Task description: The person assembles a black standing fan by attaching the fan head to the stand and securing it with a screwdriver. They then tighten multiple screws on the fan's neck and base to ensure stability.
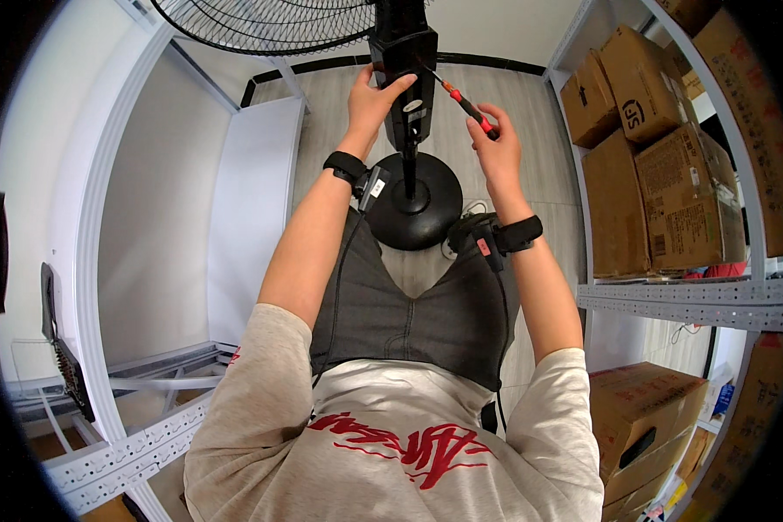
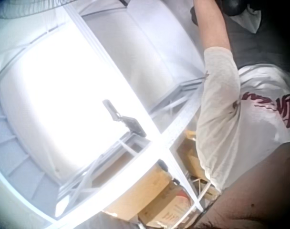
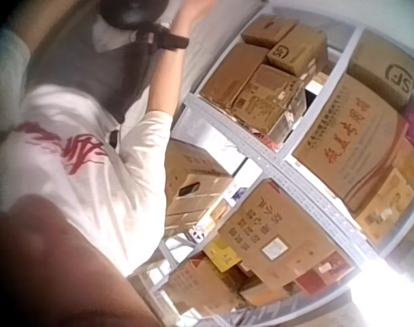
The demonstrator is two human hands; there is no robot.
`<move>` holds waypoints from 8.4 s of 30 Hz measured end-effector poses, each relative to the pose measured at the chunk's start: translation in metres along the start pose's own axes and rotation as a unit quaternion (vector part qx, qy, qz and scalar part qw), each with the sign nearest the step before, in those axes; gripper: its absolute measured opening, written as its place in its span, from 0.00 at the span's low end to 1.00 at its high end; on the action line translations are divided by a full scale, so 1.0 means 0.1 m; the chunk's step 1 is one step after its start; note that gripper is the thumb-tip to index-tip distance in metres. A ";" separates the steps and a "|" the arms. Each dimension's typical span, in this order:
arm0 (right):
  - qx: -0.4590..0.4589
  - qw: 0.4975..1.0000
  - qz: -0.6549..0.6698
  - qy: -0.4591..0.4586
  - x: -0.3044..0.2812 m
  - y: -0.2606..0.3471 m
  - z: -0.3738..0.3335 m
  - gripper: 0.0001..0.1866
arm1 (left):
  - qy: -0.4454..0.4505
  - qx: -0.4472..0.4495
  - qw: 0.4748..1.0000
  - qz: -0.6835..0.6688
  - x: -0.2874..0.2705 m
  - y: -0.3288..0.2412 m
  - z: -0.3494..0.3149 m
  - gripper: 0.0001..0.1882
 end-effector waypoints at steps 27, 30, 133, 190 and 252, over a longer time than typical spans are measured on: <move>0.034 0.952 0.304 -0.011 0.07 -0.03 -0.08 0.18 | -0.001 -0.005 1.000 0.022 -0.01 0.00 0.00 0.33; 0.055 0.943 0.327 -0.003 0.08 -0.11 -0.06 0.18 | 0.004 -0.006 1.000 0.022 0.00 -0.02 -0.01 0.32; 0.090 0.994 0.050 0.047 0.48 -0.70 -0.62 0.16 | -0.023 -0.282 0.910 -0.302 -0.15 1.62 -0.91 0.12; 0.174 0.975 0.120 0.072 1.03 -0.85 -0.55 0.20 | 0.147 -0.179 0.914 -0.333 0.21 1.25 -0.73 0.18; -0.060 0.954 -0.289 0.047 0.90 -0.69 -0.52 0.19 | 0.196 -0.213 0.878 -0.382 0.22 1.28 -0.69 0.16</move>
Point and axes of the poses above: each hand's wrist, its own z-axis towards the middle knuckle, its own x-axis out of the palm, y = z × x, the point moved 6 cm from there along z, towards the middle knuckle, and after that the axes turned 7 degrees about y, right-handed, at the moved point
